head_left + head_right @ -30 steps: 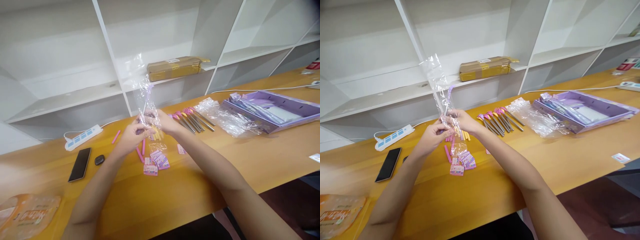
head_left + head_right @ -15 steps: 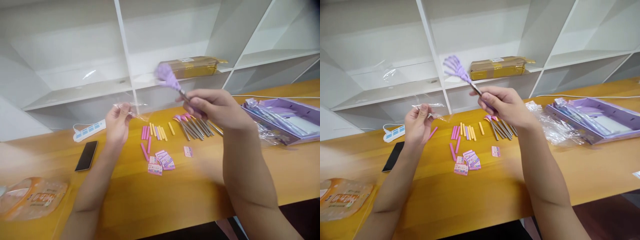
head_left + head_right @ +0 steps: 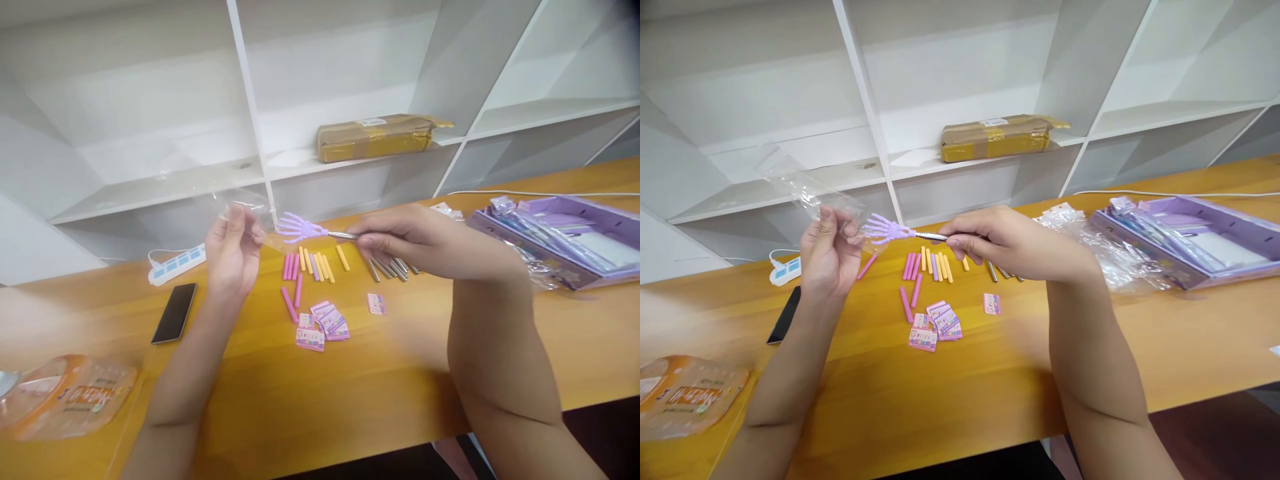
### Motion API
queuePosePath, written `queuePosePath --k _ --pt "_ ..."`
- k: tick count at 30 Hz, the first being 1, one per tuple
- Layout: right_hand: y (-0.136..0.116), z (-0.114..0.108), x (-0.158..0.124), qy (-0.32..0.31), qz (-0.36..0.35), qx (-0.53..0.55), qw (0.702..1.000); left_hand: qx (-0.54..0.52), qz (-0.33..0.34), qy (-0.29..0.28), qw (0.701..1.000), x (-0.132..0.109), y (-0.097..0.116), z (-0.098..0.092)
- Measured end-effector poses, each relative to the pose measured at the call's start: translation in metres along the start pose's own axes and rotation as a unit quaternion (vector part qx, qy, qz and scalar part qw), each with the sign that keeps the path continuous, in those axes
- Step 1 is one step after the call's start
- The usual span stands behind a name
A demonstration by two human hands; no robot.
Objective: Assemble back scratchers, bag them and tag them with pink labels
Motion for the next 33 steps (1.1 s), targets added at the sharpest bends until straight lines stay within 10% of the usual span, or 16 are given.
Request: queuePosePath --k 33 --pt "0.001 0.015 0.014 0.132 0.039 0.039 0.99 0.073 -0.061 -0.114 0.989 -0.024 -0.022 0.031"
Point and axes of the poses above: each hand's wrist, its own x-axis towards the middle knuckle, its own z-axis out of the palm, y = z × x, the point moved 7 cm from there along x, towards the middle knuckle, and after that the axes turned 2 degrees about y, right-handed, at the moved point
